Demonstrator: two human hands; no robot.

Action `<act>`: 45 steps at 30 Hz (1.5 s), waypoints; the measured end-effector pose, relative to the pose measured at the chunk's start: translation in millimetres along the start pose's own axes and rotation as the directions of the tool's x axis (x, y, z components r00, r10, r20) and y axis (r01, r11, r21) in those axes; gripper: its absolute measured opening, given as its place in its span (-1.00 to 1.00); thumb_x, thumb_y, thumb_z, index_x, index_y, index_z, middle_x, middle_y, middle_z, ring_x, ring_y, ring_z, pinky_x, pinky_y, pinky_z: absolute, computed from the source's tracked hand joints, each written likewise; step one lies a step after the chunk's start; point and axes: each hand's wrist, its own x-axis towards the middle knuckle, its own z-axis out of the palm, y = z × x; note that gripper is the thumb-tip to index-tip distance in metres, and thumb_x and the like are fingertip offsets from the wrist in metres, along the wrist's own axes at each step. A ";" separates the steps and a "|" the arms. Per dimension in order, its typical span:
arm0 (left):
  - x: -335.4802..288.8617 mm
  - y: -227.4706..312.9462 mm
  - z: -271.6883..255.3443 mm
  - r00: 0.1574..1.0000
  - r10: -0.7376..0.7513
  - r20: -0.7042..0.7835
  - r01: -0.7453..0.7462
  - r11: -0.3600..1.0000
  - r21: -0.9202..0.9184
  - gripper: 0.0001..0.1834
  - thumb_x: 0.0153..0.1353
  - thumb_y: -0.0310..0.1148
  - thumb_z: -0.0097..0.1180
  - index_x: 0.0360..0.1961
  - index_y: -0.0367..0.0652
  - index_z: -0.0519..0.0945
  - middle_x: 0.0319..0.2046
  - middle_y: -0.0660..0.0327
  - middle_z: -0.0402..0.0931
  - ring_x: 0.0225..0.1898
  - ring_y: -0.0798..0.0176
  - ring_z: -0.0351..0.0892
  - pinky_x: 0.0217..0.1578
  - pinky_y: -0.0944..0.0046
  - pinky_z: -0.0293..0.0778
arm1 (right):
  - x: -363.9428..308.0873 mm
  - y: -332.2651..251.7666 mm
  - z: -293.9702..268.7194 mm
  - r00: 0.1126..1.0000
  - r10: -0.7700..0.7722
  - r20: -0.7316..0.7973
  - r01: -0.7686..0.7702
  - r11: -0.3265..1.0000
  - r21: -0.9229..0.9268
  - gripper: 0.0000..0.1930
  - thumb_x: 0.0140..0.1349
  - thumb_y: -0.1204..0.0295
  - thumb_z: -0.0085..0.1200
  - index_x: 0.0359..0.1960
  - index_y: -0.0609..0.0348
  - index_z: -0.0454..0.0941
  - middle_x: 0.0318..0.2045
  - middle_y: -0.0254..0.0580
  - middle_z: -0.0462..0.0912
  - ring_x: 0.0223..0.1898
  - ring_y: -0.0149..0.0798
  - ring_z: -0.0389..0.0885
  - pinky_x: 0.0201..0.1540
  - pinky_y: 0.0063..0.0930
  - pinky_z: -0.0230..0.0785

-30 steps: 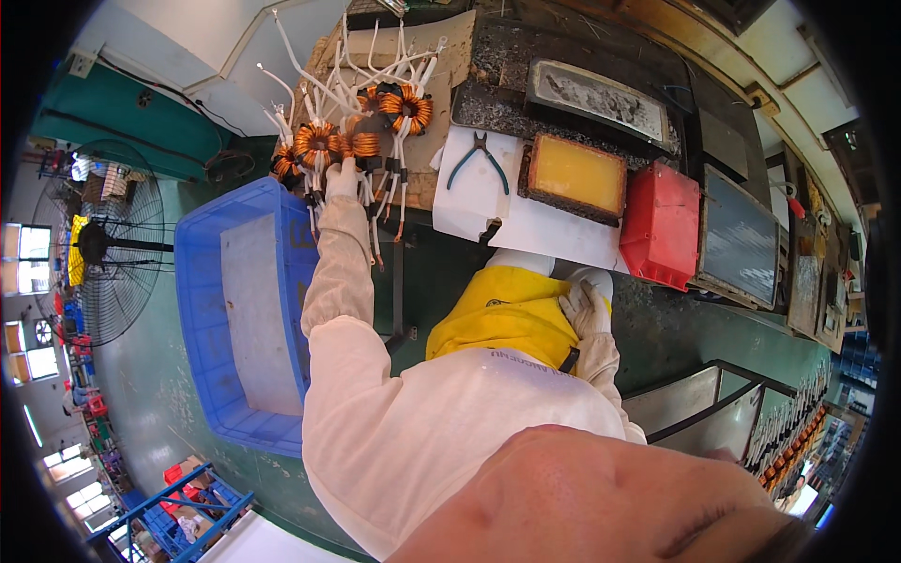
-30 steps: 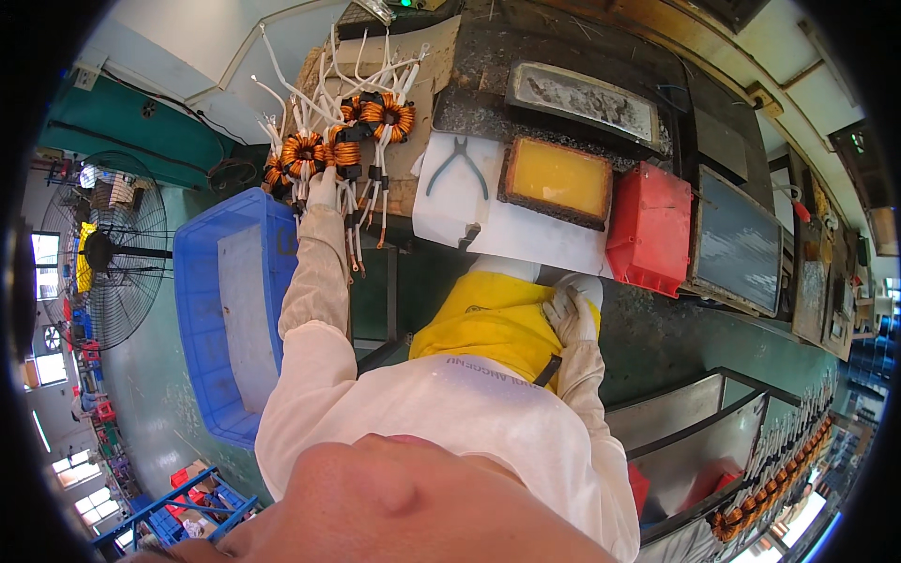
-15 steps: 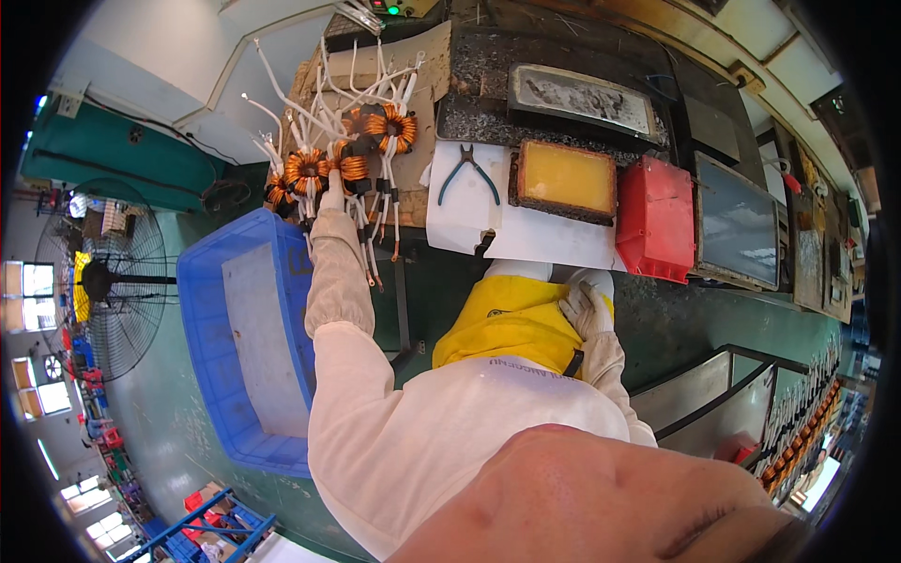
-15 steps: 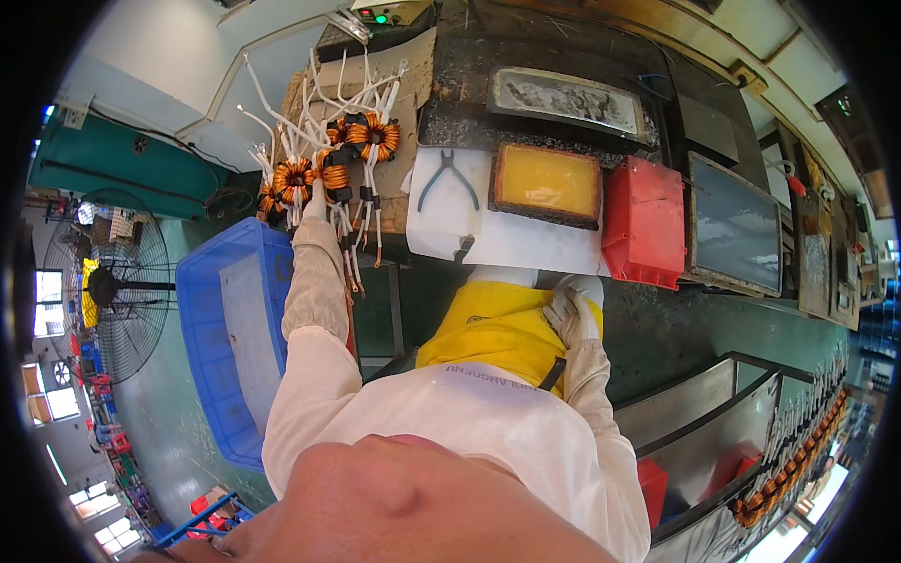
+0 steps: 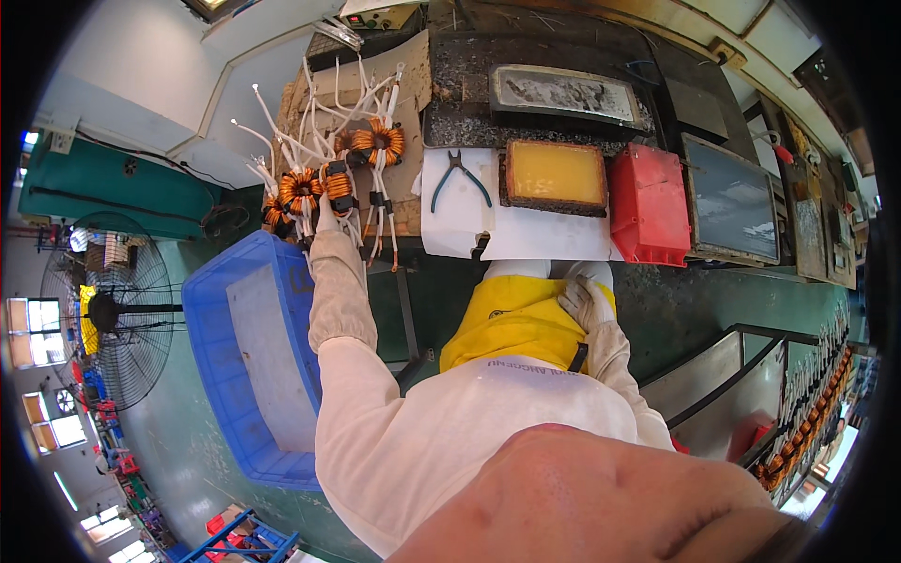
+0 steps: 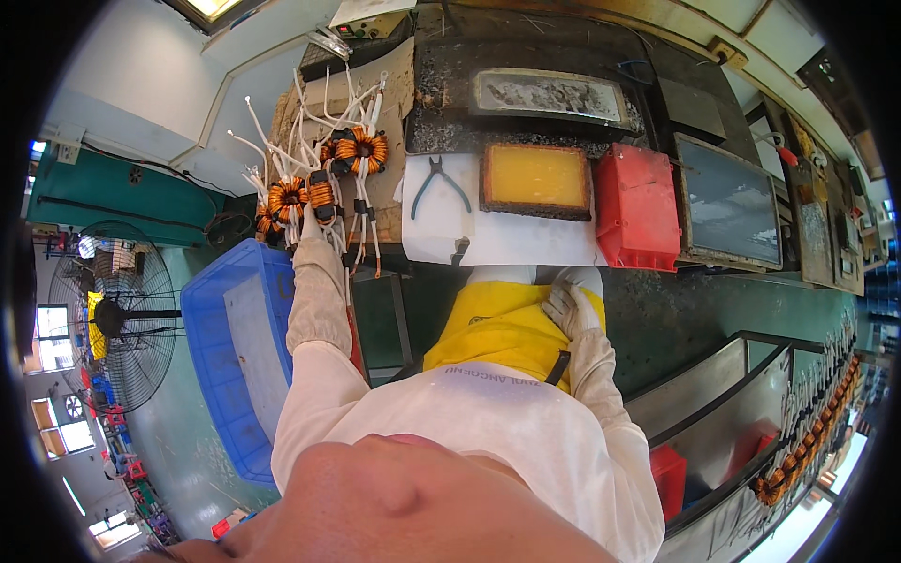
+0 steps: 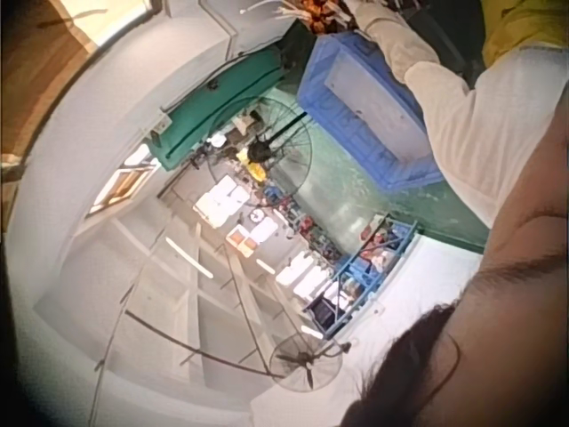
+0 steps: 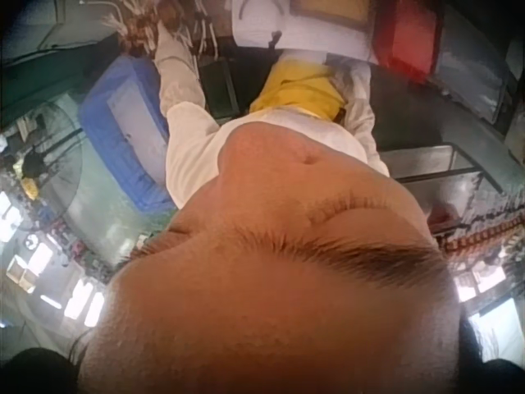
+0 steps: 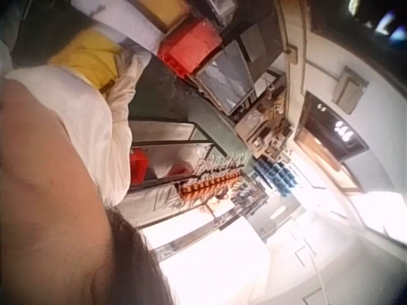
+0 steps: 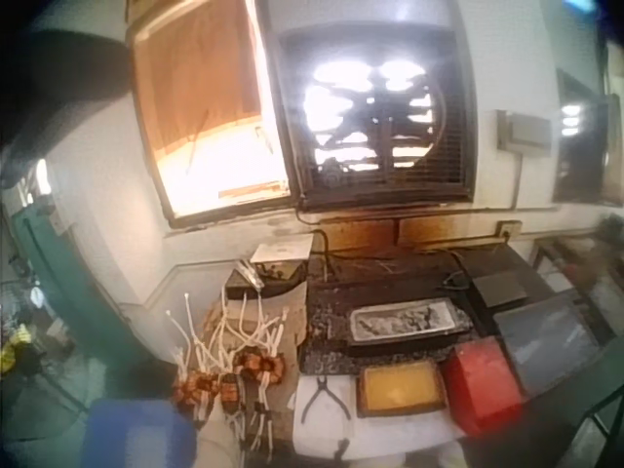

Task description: Soldering lead wires onto toroidal copper wire coils and organizing the finished parts onto a storage rack.

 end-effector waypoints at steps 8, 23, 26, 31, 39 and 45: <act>-75.4 19.1 26.8 0.974 -0.097 0.204 0.130 0.979 -0.155 -0.35 0.31 0.31 -0.25 -0.24 -0.07 0.58 -0.61 0.20 0.53 -0.70 0.20 0.40 -0.71 0.21 0.38 | -10.0 -2.9 14.1 0.998 -0.031 -0.046 0.029 0.998 -0.051 -0.61 0.39 0.23 -0.03 0.17 0.10 0.37 0.00 -0.10 0.53 -0.12 -0.15 0.55 0.00 -0.14 0.53; -207.0 -40.6 113.4 0.642 -0.142 0.754 0.437 0.875 -0.207 -0.53 0.37 0.02 -0.13 -0.03 -0.17 0.47 -0.33 0.11 0.51 -0.33 0.13 0.57 -0.47 0.15 0.56 | -88.8 -69.3 164.1 0.812 -0.444 0.378 0.560 0.775 -0.293 -0.55 0.36 0.33 0.02 0.22 0.27 0.32 0.02 -0.01 0.56 -0.03 -0.17 0.59 0.03 -0.29 0.47; -278.6 -36.8 129.7 0.730 0.319 0.604 -0.582 0.754 0.305 -0.64 0.37 -0.24 -0.05 0.08 -0.23 0.44 -0.32 0.17 0.58 -0.30 0.26 0.61 -0.25 0.30 0.54 | -99.1 -77.2 182.6 0.734 -0.452 0.506 0.634 0.724 -0.272 -0.36 0.34 0.33 0.05 0.36 0.31 0.09 0.16 0.11 0.44 0.13 -0.08 0.51 0.22 -0.21 0.34; -345.9 -17.1 160.0 0.568 0.358 0.741 -0.755 0.584 0.297 -0.38 0.08 -0.12 0.31 0.09 -0.19 0.38 -0.34 0.11 0.62 -0.44 0.20 0.62 -0.37 0.25 0.53 | -132.5 -87.3 217.9 0.555 -0.418 0.720 0.803 0.496 -0.331 -0.17 0.24 0.33 0.10 0.42 0.30 -0.13 0.27 0.10 0.32 0.25 -0.11 0.40 0.26 -0.36 0.22; -390.1 -19.9 192.2 0.127 0.414 0.901 -0.985 0.161 0.065 -0.05 -0.14 0.03 0.45 0.20 -0.25 0.30 -0.25 -0.08 0.62 -0.26 -0.11 0.66 -0.24 0.03 0.56 | -139.9 -86.4 180.6 0.636 -0.760 -0.134 0.768 0.641 0.003 -0.73 0.38 0.25 -0.01 -0.19 0.26 0.47 -0.45 -0.20 0.58 -0.33 -0.24 0.59 -0.08 -0.28 0.50; -386.6 2.1 205.6 -0.147 0.292 0.945 -0.982 -0.156 -0.104 -0.05 -0.15 -0.01 0.42 0.25 -0.19 0.33 -0.22 0.04 0.58 -0.15 -0.06 0.56 -0.16 0.04 0.46 | -161.4 -115.6 169.5 0.512 -0.859 0.012 0.851 0.509 0.130 -0.73 0.45 0.24 -0.17 -0.24 0.20 0.43 -0.51 -0.23 0.50 -0.36 -0.16 0.63 -0.22 -0.31 0.52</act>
